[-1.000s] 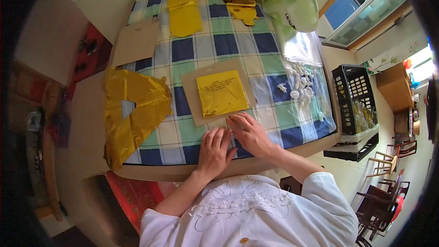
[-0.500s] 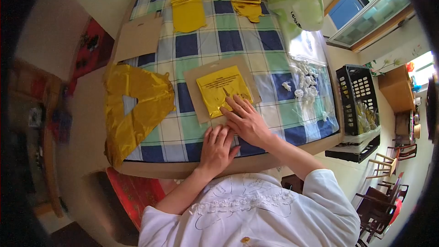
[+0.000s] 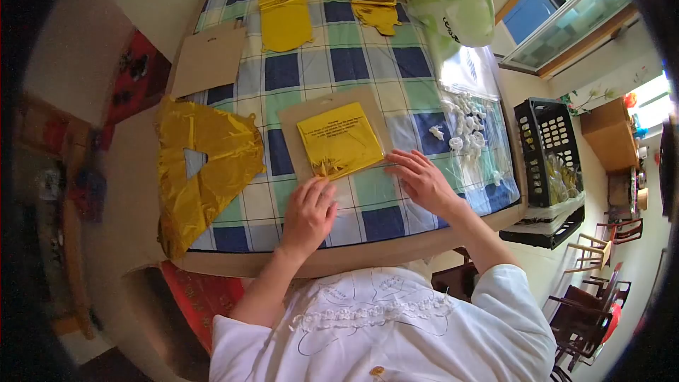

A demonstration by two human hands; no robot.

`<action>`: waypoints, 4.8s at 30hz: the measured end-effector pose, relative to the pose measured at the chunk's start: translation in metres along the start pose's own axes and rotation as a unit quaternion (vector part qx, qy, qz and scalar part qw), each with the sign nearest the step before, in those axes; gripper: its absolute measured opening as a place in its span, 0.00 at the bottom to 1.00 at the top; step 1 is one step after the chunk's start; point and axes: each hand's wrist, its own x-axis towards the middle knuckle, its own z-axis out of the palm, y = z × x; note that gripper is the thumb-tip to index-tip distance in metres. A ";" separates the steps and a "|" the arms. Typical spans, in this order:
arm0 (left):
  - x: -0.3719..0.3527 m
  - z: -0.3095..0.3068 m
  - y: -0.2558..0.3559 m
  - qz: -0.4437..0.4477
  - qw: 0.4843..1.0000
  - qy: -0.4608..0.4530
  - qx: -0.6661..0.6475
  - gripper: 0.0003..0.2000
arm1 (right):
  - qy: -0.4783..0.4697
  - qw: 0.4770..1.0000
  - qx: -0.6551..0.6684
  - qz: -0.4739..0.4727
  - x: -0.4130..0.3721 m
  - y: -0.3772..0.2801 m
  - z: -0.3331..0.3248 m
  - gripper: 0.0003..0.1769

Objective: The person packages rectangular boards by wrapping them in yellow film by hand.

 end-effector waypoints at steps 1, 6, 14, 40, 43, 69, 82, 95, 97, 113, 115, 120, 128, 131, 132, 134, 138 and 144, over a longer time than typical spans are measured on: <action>0.001 0.000 -0.002 0.006 1.000 0.001 0.003 0.18 | 0.010 1.000 0.006 -0.012 0.000 0.005 0.002 0.19; 0.007 -0.002 -0.008 0.032 0.999 0.025 0.028 0.11 | 0.109 0.991 0.064 0.051 0.001 0.009 0.010 0.08; 0.048 0.030 0.023 0.016 0.996 0.053 -0.069 0.08 | 0.079 0.932 0.103 0.339 0.014 0.002 0.013 0.12; 0.077 0.060 0.056 0.082 0.995 0.038 -0.030 0.03 | 0.150 0.822 0.393 0.384 0.011 -0.001 0.027 0.08; 0.077 0.065 0.056 0.087 0.995 0.038 -0.034 0.05 | 0.138 0.823 0.383 0.396 0.012 0.002 0.028 0.09; 0.084 0.062 0.054 0.025 0.998 -0.001 -0.063 0.05 | 0.126 0.799 0.420 0.411 0.010 0.003 0.024 0.07; 0.027 -0.095 -0.061 -0.278 0.737 0.158 -0.596 0.11 | 0.150 0.774 0.498 0.362 0.004 0.008 0.027 0.08; -0.130 -0.218 -0.313 -0.607 0.785 -0.018 0.125 0.19 | 0.086 0.816 0.469 0.328 -0.008 0.000 0.017 0.13; -0.144 -0.216 -0.330 -0.610 0.770 0.005 0.186 0.16 | 0.074 0.840 0.450 0.293 -0.010 -0.005 0.018 0.16; 0.031 -0.027 -0.047 0.075 0.994 -0.068 -0.033 0.27 | 0.108 0.988 0.079 0.074 -0.005 0.013 0.012 0.15; 0.027 -0.016 -0.045 0.061 0.995 -0.072 -0.042 0.27 | 0.127 0.988 0.030 0.086 -0.007 0.005 0.003 0.17; 0.022 -0.009 -0.037 0.040 0.996 -0.065 -0.036 0.26 | 0.084 0.993 0.072 0.051 -0.011 -0.029 0.024 0.21; 0.019 -0.006 -0.037 0.028 0.998 -0.029 -0.050 0.25 | 0.064 0.997 0.033 0.030 0.002 -0.047 0.051 0.24; 0.020 -0.005 -0.038 0.037 0.998 -0.027 -0.043 0.24 | 0.050 0.998 0.019 0.023 0.001 -0.043 0.052 0.26; 0.020 -0.005 -0.038 0.038 0.998 -0.026 -0.040 0.24 | 0.049 0.998 0.006 0.025 0.001 -0.041 0.047 0.27; 0.020 -0.005 -0.038 0.040 0.998 -0.023 -0.037 0.24 | 0.033 0.999 -0.025 0.024 0.005 -0.038 0.038 0.29; 0.021 -0.006 -0.037 0.035 0.998 -0.026 -0.041 0.24 | -0.001 0.998 -0.056 0.008 0.015 -0.034 0.037 0.32; 0.018 -0.006 -0.037 0.025 0.997 -0.022 -0.063 0.25 | -0.018 0.999 -0.041 -0.012 0.024 -0.039 0.045 0.33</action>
